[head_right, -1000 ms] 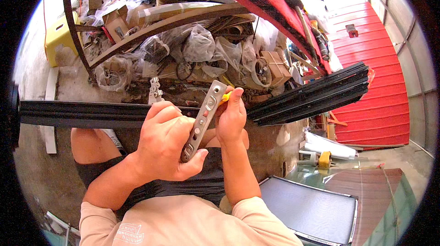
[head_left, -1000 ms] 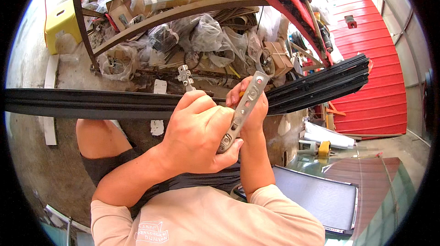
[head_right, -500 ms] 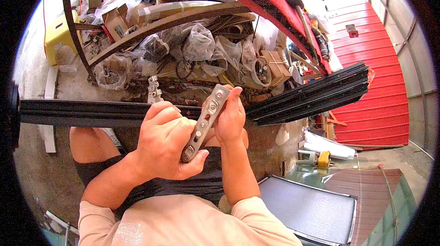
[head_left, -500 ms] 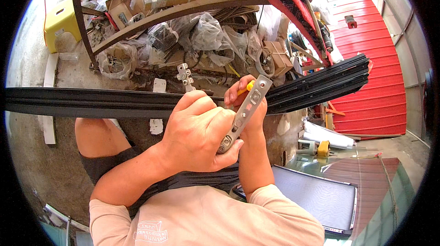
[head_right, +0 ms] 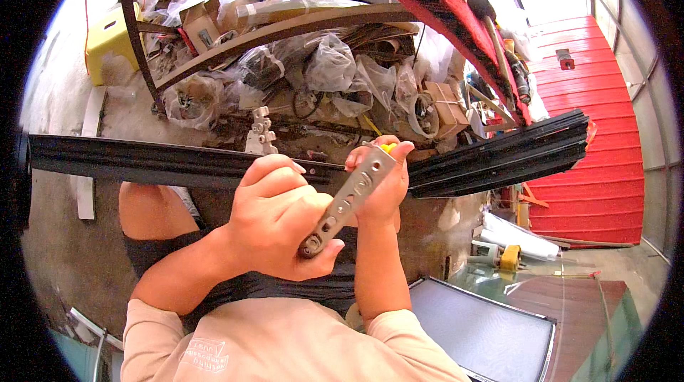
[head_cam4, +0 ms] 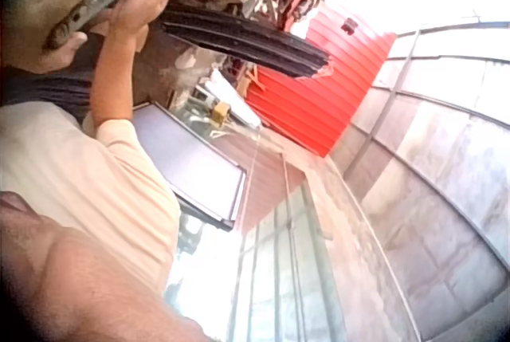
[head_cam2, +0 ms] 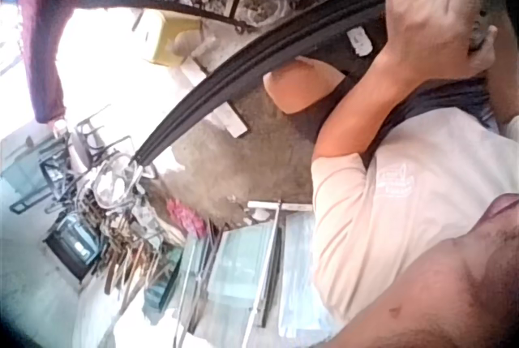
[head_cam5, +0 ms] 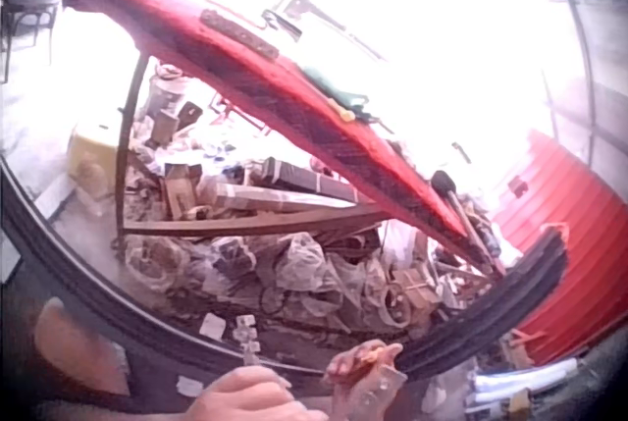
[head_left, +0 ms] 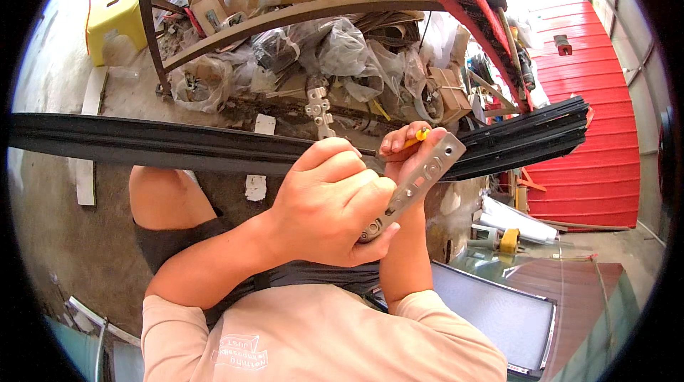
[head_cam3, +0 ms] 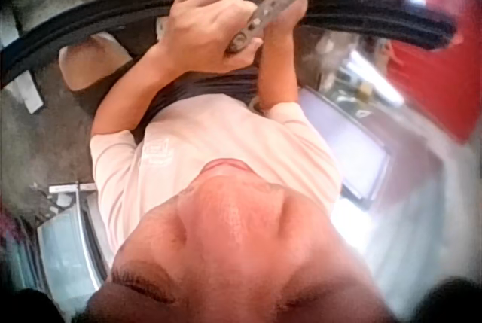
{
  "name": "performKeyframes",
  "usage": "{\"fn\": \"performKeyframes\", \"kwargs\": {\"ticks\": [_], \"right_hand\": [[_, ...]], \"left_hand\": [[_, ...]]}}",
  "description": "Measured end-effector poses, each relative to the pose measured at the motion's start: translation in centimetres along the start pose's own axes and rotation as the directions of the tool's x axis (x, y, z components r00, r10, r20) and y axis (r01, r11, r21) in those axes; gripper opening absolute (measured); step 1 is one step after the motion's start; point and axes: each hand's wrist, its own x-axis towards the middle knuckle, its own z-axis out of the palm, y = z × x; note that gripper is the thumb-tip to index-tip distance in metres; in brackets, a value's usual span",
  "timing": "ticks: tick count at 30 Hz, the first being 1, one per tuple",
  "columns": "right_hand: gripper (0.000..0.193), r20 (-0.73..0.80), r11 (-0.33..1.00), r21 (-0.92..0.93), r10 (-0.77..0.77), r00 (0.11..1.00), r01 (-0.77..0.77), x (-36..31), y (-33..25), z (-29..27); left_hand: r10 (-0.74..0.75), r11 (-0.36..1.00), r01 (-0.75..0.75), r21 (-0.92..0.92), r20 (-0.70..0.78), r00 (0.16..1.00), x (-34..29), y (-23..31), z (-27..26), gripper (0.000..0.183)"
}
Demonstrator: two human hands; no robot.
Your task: The person manipulates a silver metal hinge mechanism by hand, turning it over several times and using a yellow-handled screwdriver to adjust components while holding the hinge over a long black metal rail.
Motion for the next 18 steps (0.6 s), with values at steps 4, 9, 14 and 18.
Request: {"fn": "performKeyframes", "kwargs": {"ticks": [4, 9, 14, 18], "right_hand": [[0.058, 0.003, 0.997, 0.03, 0.071, 0.997, -0.071, 0.0, 0.4, -0.1], [0.055, 0.051, 0.934, 0.256, 0.245, 0.968, -0.25, -1.2, -0.1, 2.0], [0.05, -0.005, 0.836, 0.392, 0.418, 0.909, -0.382, -2.0, 0.4, 3.1], [0.041, 0.12, 0.742, 0.496, 0.455, 0.882, -0.45, -2.2, 1.0, 1.6]], "left_hand": [[0.001, 1.0, -0.001, 0.001, 0.051, 0.999, -0.2, -0.1, 0.4, 0.03], [-0.08, 0.997, 0.08, 0.004, 0.095, 0.992, -0.4, -1.2, 0.6, 0.033], [-0.237, 0.97, 0.244, -0.015, 0.174, 0.956, -0.4, -2.2, 0.3, 0.039], [-0.299, 0.951, 0.31, -0.019, 0.221, 0.928, -0.3, -2.9, -0.1, 0.051]]}}
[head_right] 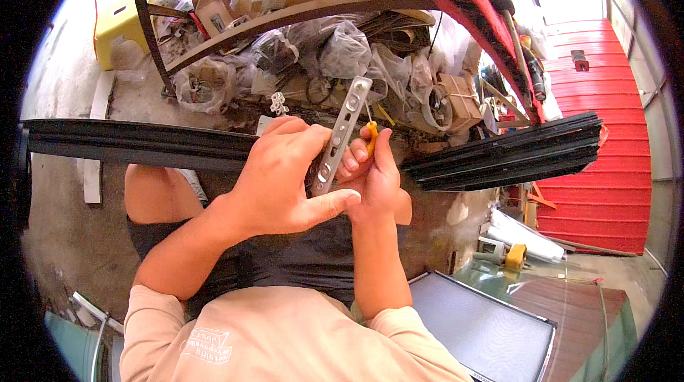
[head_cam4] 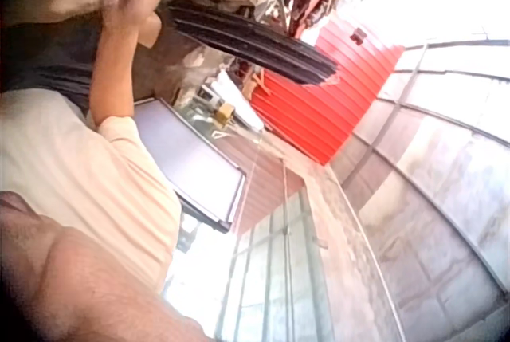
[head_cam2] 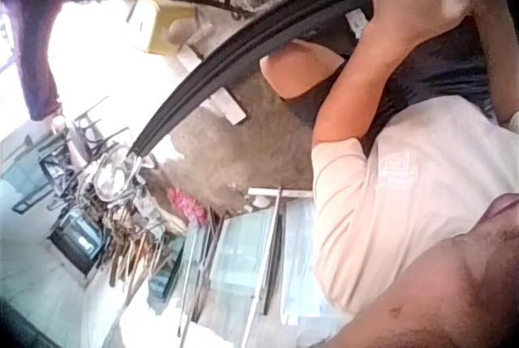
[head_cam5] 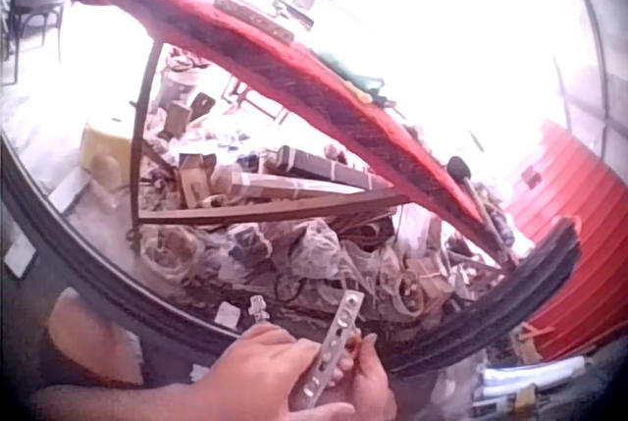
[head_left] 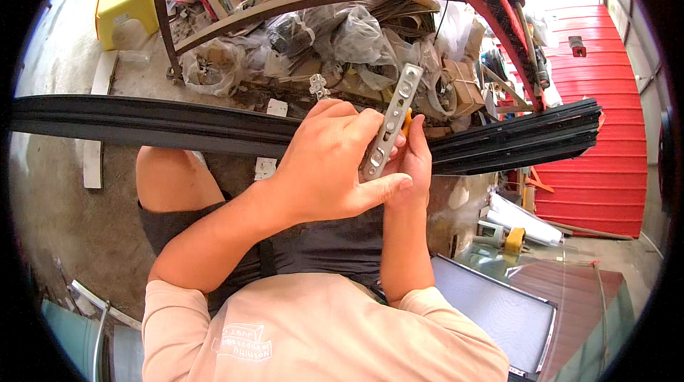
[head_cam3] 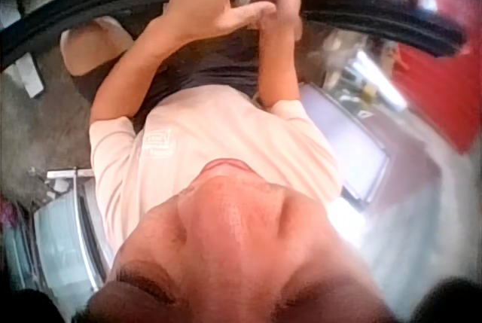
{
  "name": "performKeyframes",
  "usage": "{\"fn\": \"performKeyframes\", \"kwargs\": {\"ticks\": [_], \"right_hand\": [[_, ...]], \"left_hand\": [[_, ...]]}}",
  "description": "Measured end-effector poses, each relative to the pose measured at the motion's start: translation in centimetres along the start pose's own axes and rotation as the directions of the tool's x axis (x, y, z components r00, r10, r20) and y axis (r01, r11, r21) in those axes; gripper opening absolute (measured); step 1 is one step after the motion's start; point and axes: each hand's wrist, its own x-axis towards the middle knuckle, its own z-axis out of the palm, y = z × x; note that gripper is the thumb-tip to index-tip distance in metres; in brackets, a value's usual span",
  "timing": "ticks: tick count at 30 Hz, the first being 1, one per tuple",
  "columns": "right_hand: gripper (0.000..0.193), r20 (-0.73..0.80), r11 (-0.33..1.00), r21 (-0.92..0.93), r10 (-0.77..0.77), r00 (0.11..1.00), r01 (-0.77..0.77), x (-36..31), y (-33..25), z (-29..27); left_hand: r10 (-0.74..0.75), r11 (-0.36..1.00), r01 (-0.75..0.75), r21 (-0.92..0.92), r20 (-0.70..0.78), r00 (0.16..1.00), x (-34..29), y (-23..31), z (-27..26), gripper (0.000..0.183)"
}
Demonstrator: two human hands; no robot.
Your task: The person manipulates a silver metal hinge mechanism by hand, turning it over several times and using a yellow-handled screwdriver to adjust components while holding the hinge over a long black metal rail.
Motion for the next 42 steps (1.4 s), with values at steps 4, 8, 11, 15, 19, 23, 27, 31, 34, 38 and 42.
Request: {"fn": "performKeyframes", "kwargs": {"ticks": [4, 8, 11, 15, 19, 23, 27, 31, 34, 38, 42], "right_hand": [[0.04, -0.097, 0.962, -0.226, -0.18, 0.979, 0.155, -0.4, 0.2, 0.4], [0.04, -0.049, 0.951, -0.246, -0.207, 0.977, 0.189, -0.6, 0.3, 0.7], [0.039, -0.017, 0.941, -0.266, -0.222, 0.975, 0.21, -0.9, 0.2, 0.7], [0.039, -0.001, 0.927, -0.302, -0.236, 0.972, 0.225, -1.1, 0.3, 0.9], [0.039, -0.032, 0.915, -0.32, -0.27, 0.962, 0.246, -0.9, 0.3, 0.7], [0.039, -0.053, 0.914, -0.319, -0.28, 0.959, 0.249, -1.0, 0.3, 1.0], [0.04, -0.045, 0.905, -0.337, -0.292, 0.955, 0.261, -1.1, 0.3, 1.2], [0.04, -0.023, 0.9, -0.346, -0.291, 0.956, 0.265, -1.0, 0.4, 1.0], [0.04, -0.02, 0.893, -0.361, -0.296, 0.955, 0.269, -1.3, 0.6, 1.2], [0.04, -0.023, 0.894, -0.366, -0.286, 0.958, 0.258, -1.7, 0.7, 1.3], [0.04, -0.027, 0.881, -0.394, -0.295, 0.955, 0.261, -1.7, 0.8, 1.5]], "left_hand": [[-0.042, 0.999, 0.042, 0.004, 0.023, 0.999, 0.1, -0.2, 0.0, 0.064], [-0.076, 0.997, 0.077, -0.01, 0.02, 0.997, -0.2, -0.5, 0.3, 0.081], [-0.099, 0.995, 0.1, -0.011, 0.048, 0.994, -0.2, -0.8, 0.3, 0.086], [-0.169, 0.985, 0.173, -0.03, 0.097, 0.981, -0.2, -1.3, 0.0, 0.088], [-0.228, 0.954, 0.253, -0.159, 0.158, 0.961, 0.2, -1.4, -0.5, 0.086], [-0.269, 0.806, 0.354, -0.474, 0.24, 0.933, 0.2, -2.1, -0.2, 0.082], [-0.264, 0.65, 0.407, -0.642, 0.311, 0.913, 0.9, -1.6, -1.4, 0.082], [-0.323, 0.501, 0.427, -0.753, 0.296, 0.899, 1.0, -1.9, -1.9, 0.083], [-0.354, 0.495, 0.284, -0.821, 0.108, 0.929, 1.1, -1.8, -2.6, 0.081], [-0.335, 0.456, 0.134, -0.88, -0.03, 0.942, 1.5, -3.2, -4.8, 0.071], [-0.34, 0.346, 0.078, -0.935, -0.047, 0.939, 1.3, -4.2, -5.4, 0.053]]}}
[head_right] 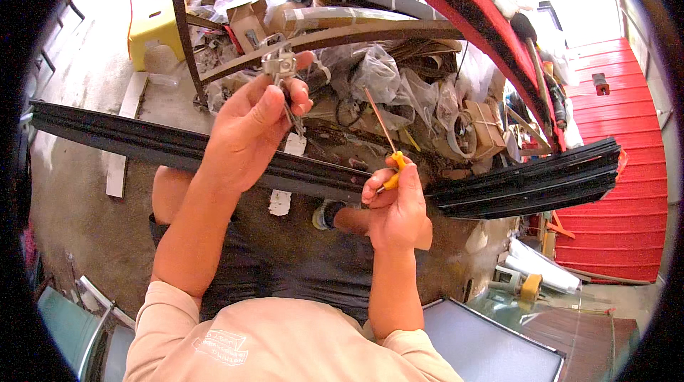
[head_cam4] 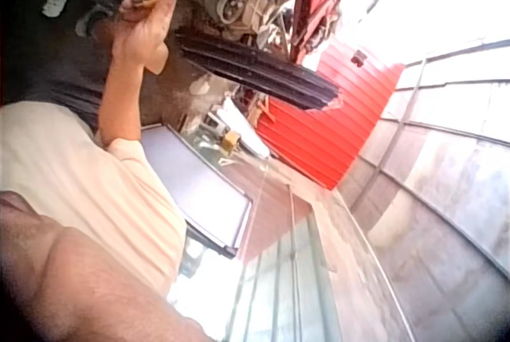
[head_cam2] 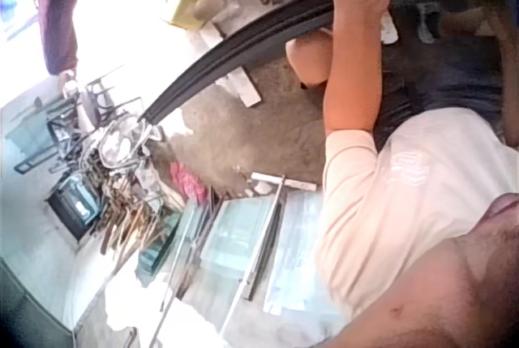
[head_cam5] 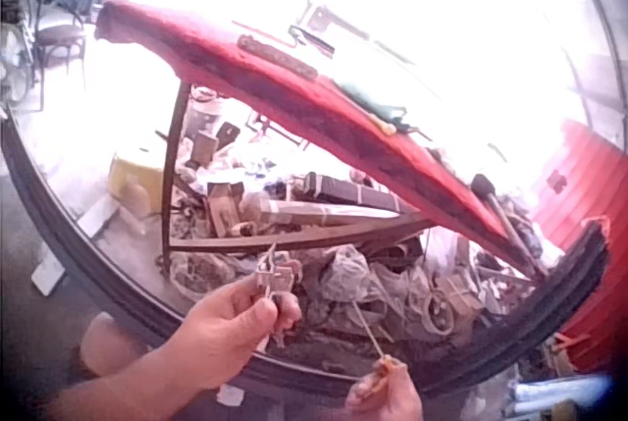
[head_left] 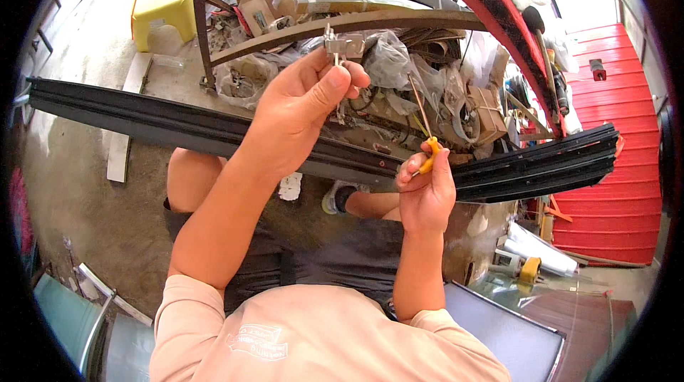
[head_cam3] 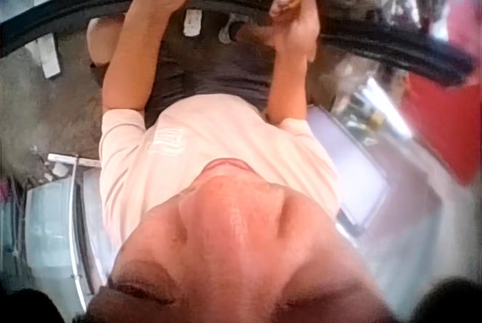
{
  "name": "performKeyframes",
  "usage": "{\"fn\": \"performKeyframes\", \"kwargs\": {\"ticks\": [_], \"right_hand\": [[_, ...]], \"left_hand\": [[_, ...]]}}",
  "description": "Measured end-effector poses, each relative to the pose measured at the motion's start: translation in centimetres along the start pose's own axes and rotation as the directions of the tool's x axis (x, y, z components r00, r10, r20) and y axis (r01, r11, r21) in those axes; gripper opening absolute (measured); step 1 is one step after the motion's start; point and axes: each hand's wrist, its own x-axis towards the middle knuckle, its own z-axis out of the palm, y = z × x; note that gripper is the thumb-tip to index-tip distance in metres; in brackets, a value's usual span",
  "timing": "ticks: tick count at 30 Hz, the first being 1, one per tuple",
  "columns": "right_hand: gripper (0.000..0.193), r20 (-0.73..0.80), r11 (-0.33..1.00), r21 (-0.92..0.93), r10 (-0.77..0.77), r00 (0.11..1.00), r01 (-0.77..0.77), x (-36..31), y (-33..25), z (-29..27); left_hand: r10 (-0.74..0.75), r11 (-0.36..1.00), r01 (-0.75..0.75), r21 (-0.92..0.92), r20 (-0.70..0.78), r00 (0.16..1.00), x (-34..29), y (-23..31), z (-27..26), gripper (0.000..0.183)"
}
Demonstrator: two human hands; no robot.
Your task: The person manipulates a silver metal hinge mechanism by hand, turning it over several times and using a yellow-handled screwdriver to adjust components while holding the hinge over a long black metal rail.
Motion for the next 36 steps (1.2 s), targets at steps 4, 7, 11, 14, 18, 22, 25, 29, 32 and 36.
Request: {"fn": "performKeyframes", "kwargs": {"ticks": [4, 7, 11, 14, 18, 22, 25, 29, 32, 36], "right_hand": [[0.04, 0.03, 1.0, -0.025, -0.003, 1.0, 0.004, 0.1, 0.0, 0.2], [0.039, 0.041, 1.0, -0.016, 0.008, 0.999, -0.008, 0.1, 0.0, 0.5], [0.039, 0.045, 1.0, -0.012, 0.012, 0.999, -0.011, 0.0, 0.0, 0.6], [0.039, 0.053, 1.0, -0.018, 0.015, 0.998, -0.015, 0.0, 0.0, 0.8], [0.039, 0.069, 1.0, -0.022, 0.01, 0.998, -0.008, 0.1, 0.0, 0.9], [0.039, 0.072, 1.0, -0.024, 0.022, 0.997, -0.021, 0.1, 0.0, 0.8], [0.04, 0.072, 0.999, -0.039, 0.03, 0.997, -0.027, 0.1, 0.1, 0.9], [0.042, 0.075, 0.997, -0.067, 0.036, 0.997, -0.031, 0.0, 0.0, 1.5], [0.042, 0.091, 0.997, -0.052, 0.069, 0.994, -0.064, -0.1, -0.1, 1.9], [0.042, 0.132, 0.982, 0.1, 0.146, 0.98, -0.16, -0.1, -0.1, 2.4]], "left_hand": [[-0.042, 0.998, 0.043, 0.042, -0.02, 0.999, -0.1, -0.3, 0.5, 0.066], [-0.052, 0.998, 0.051, -0.031, -0.014, 0.999, -0.2, -0.7, 0.3, 0.04], [-0.085, 0.995, 0.084, -0.059, -0.019, 0.996, -0.2, -0.6, 0.4, 0.036], [-0.122, 0.988, 0.117, -0.1, -0.044, 0.992, -0.2, -0.7, 0.1, 0.035], [-0.175, 0.977, 0.163, -0.139, -0.073, 0.982, -0.2, -0.7, 0.0, 0.04], [-0.229, 0.967, 0.214, -0.136, -0.103, 0.968, -0.2, -0.8, 0.1, 0.047], [-0.263, 0.958, 0.249, -0.14, -0.088, 0.961, -0.3, -0.5, 0.4, 0.058], [-0.304, 0.926, 0.291, -0.24, -0.02, 0.952, -0.1, -0.6, 0.3, 0.059], [-0.335, 0.909, 0.319, -0.27, -0.015, 0.942, 0.0, -0.5, 0.6, 0.059], [-0.351, 0.926, 0.345, -0.15, -0.016, 0.936, -0.1, -0.5, 0.5, 0.068]]}}
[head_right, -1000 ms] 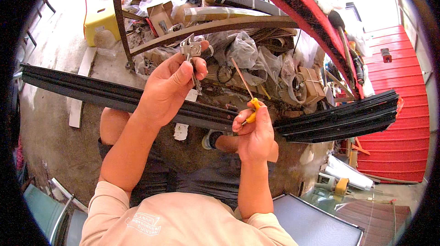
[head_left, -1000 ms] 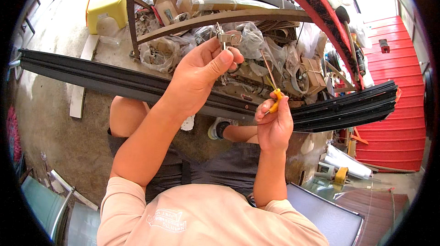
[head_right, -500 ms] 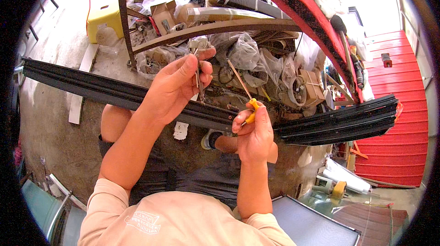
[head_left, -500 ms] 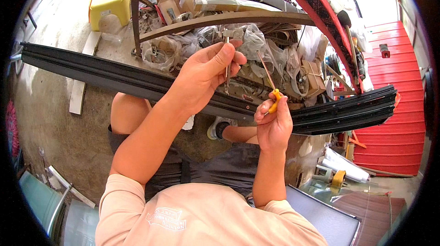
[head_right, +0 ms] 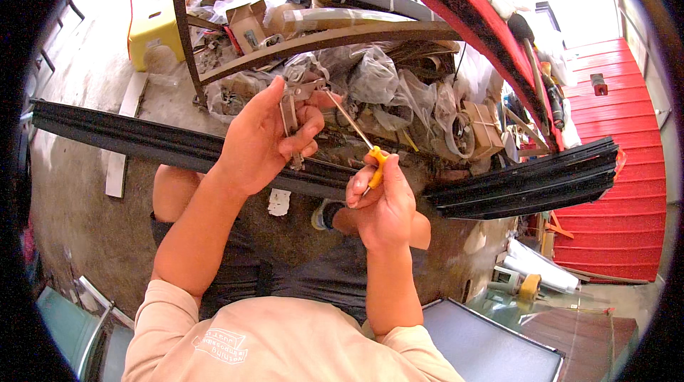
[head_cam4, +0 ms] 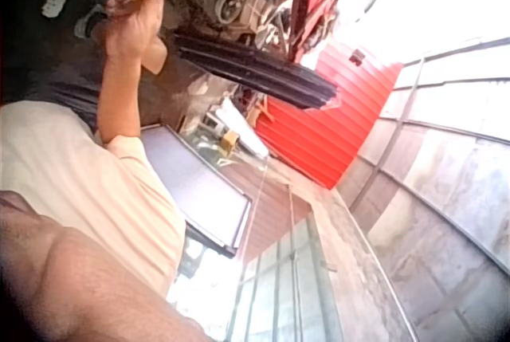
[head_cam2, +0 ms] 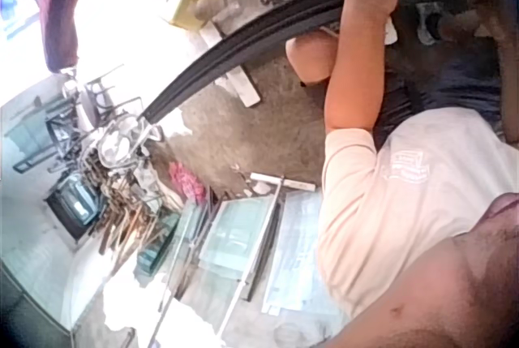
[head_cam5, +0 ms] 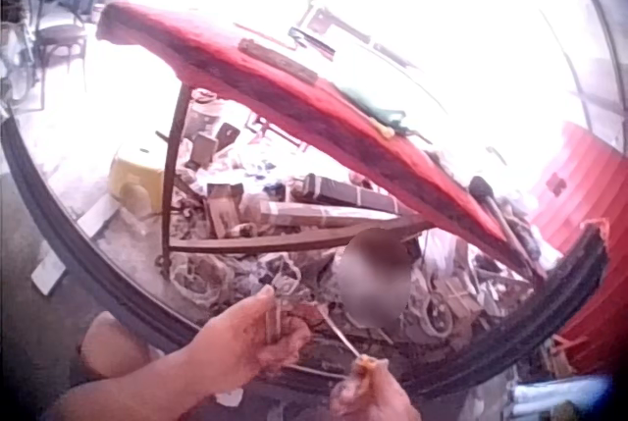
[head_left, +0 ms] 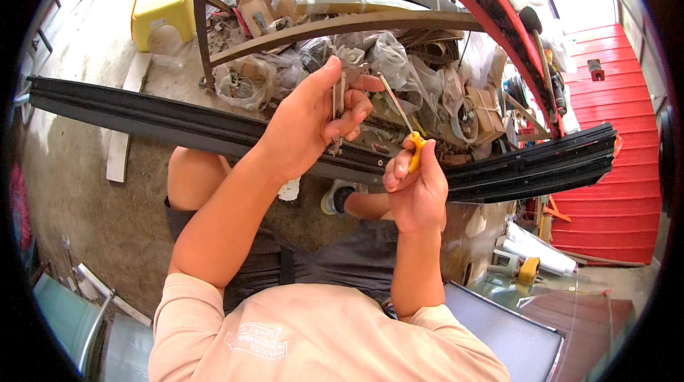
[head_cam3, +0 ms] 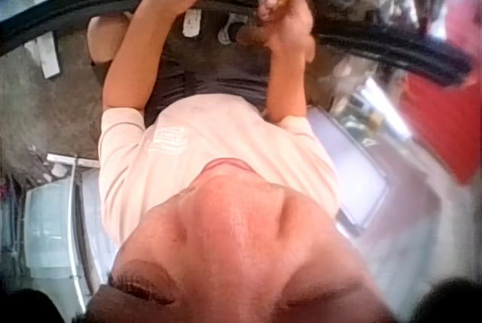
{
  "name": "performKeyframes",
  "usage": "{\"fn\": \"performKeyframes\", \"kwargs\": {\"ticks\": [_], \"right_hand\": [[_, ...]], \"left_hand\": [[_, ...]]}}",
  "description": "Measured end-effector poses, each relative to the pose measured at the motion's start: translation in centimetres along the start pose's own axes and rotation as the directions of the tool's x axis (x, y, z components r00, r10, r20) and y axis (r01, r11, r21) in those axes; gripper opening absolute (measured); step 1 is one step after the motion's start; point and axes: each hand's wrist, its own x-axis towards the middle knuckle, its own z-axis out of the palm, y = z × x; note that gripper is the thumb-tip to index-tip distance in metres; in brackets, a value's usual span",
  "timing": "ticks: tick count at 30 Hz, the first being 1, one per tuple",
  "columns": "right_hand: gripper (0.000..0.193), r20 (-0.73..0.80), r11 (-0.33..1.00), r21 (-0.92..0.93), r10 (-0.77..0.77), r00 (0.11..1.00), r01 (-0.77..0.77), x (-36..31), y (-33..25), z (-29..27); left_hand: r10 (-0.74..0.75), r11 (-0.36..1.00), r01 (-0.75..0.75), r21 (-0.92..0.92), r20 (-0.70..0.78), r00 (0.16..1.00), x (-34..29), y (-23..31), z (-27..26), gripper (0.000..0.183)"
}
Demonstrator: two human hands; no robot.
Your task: The person manipulates a silver metal hinge mechanism by hand, turning it over several times and using a yellow-handled screwdriver to adjust components while holding the hinge over a long black metal rail.
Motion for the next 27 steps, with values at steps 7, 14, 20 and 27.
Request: {"fn": "performKeyframes", "kwargs": {"ticks": [7, 14, 20, 27], "right_hand": [[0.043, 0.019, 0.999, 0.009, 0.044, 0.999, -0.044, -0.1, -0.2, 0.6], [0.041, 0.015, 0.994, -0.108, -0.006, 1.0, 0.008, -0.8, -0.4, 1.9], [0.039, 0.011, 0.988, -0.153, 0.006, 1.0, -0.004, -1.4, -0.1, 3.1], [0.04, -0.037, 0.981, -0.194, -0.028, 0.999, 0.02, -1.7, 0.2, 3.2]], "left_hand": [[-0.085, 0.996, 0.084, 0.022, 0.062, 0.994, -0.4, 0.4, 0.2, 0.08], [-0.045, 0.986, 0.046, 0.161, -0.009, 0.999, -0.1, 0.3, 0.3, 0.086], [0.005, 0.99, 0.0, 0.142, -0.036, 0.999, 0.2, -0.6, 0.1, 0.083], [0.015, 0.98, -0.008, 0.198, -0.036, 0.999, 0.2, -0.6, 0.3, 0.087]]}}
